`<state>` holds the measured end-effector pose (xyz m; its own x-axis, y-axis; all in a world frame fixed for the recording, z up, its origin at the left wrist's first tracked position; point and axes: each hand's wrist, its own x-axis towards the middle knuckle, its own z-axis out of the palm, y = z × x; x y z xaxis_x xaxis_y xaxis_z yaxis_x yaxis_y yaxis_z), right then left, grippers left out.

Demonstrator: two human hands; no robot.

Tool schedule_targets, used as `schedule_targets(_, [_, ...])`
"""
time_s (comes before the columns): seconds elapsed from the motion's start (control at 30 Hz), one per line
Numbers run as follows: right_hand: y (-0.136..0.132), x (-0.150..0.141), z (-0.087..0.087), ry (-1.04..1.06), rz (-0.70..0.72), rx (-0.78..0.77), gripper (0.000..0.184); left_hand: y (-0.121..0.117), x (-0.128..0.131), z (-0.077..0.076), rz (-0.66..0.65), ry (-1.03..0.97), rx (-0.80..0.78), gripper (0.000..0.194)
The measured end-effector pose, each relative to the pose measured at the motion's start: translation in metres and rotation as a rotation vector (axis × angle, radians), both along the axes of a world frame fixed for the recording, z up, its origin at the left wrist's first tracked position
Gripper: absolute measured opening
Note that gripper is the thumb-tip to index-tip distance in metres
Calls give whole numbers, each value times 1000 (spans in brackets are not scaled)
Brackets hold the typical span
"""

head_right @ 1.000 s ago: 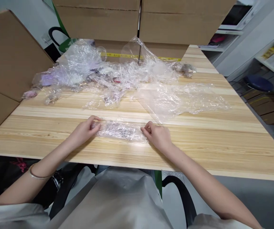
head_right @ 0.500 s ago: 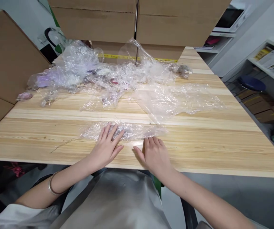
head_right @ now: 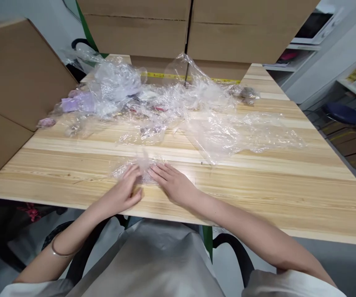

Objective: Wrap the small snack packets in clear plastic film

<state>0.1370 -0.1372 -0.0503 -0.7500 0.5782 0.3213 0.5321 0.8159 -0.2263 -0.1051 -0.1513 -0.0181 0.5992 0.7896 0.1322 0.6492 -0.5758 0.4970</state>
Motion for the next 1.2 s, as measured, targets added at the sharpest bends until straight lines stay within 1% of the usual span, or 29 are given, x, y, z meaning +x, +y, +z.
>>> schedule_targets(0.07, [0, 3, 6, -62, 11, 22, 50, 3, -19, 2, 123, 127, 83, 51])
schedule_targets(0.1, [0, 3, 10, -84, 12, 33, 48, 5, -27, 4, 172, 186, 99, 51])
schedule_targets(0.2, [-3, -1, 19, -119, -15, 56, 43, 12, -46, 18, 224, 354, 104, 44])
schedule_targets(0.27, [-4, -6, 21, -130, -43, 55, 41, 16, -48, 30, 272, 435, 136, 35])
schedule_targets(0.3, [-4, -8, 21, -132, -52, 52, 39, 17, -46, 35, 311, 438, 163, 32])
schedule_targets(0.37, [-5, -11, 20, -133, -60, 38, 36, 16, -33, 42, 358, 341, 230, 26])
schedule_targets(0.4, [-5, -13, 19, -127, -64, 27, 34, 15, -22, 42, 342, 252, 267, 25])
schedule_targets(0.43, [-5, -14, 18, -114, -68, 11, 33, 13, -10, 40, 291, 155, 297, 25])
schedule_targets(0.5, [-4, -13, 19, -71, -72, -42, 29, 11, 15, 30, 109, -6, 322, 29])
schedule_targets(0.57, [-2, -9, 22, -5, -26, -135, 23, 11, 35, 18, -70, -83, 302, 30])
schedule_targets(0.63, [0, 1, 26, 77, 63, -271, 19, 13, 45, 13, -169, -79, 262, 28])
schedule_targets(0.7, [2, 16, 30, 196, 112, -426, 15, 14, 43, 14, -237, -13, 195, 28])
schedule_targets(0.73, [2, 24, 30, 280, 85, -484, 13, 15, 38, 16, -277, 32, 150, 30])
schedule_targets(0.77, [2, 32, 30, 374, 25, -513, 14, 15, 33, 17, -312, 72, 105, 37])
schedule_targets(0.8, [2, 39, 29, 453, -44, -511, 22, 15, 28, 18, -334, 100, 70, 47])
schedule_targets(0.83, [1, 44, 27, 495, -99, -480, 36, 15, 23, 17, -339, 114, 47, 55])
schedule_targets(0.87, [1, 47, 25, 494, -126, -427, 53, 16, 19, 14, -330, 111, 37, 60])
schedule_targets(0.9, [1, 48, 23, 445, -111, -362, 70, 18, 17, 12, -311, 89, 34, 62])
schedule_targets(0.93, [1, 47, 20, 367, -67, -294, 80, 21, 17, 9, -286, 48, 28, 62])
schedule_targets(0.97, [2, 45, 18, 290, -18, -224, 83, 25, 19, 7, -263, -3, 6, 60])
schedule_targets(1.0, [2, 41, 18, 236, 16, -152, 80, 28, 22, 7, -243, -67, -31, 56])
schedule_targets(1.07, [2, 36, 23, 227, 16, -40, 65, 36, 34, 12, -191, -206, -143, 44])
schedule_targets(1.13, [1, 43, 37, 309, -30, -7, 52, 43, 46, 21, -138, -343, -230, 32])
schedule_targets(1.17, [2, 52, 47, 358, -67, -21, 47, 46, 51, 27, -106, -401, -235, 29])
schedule_targets(1.2, [4, 67, 58, 413, -135, -41, 41, 49, 54, 31, -70, -452, -212, 29])
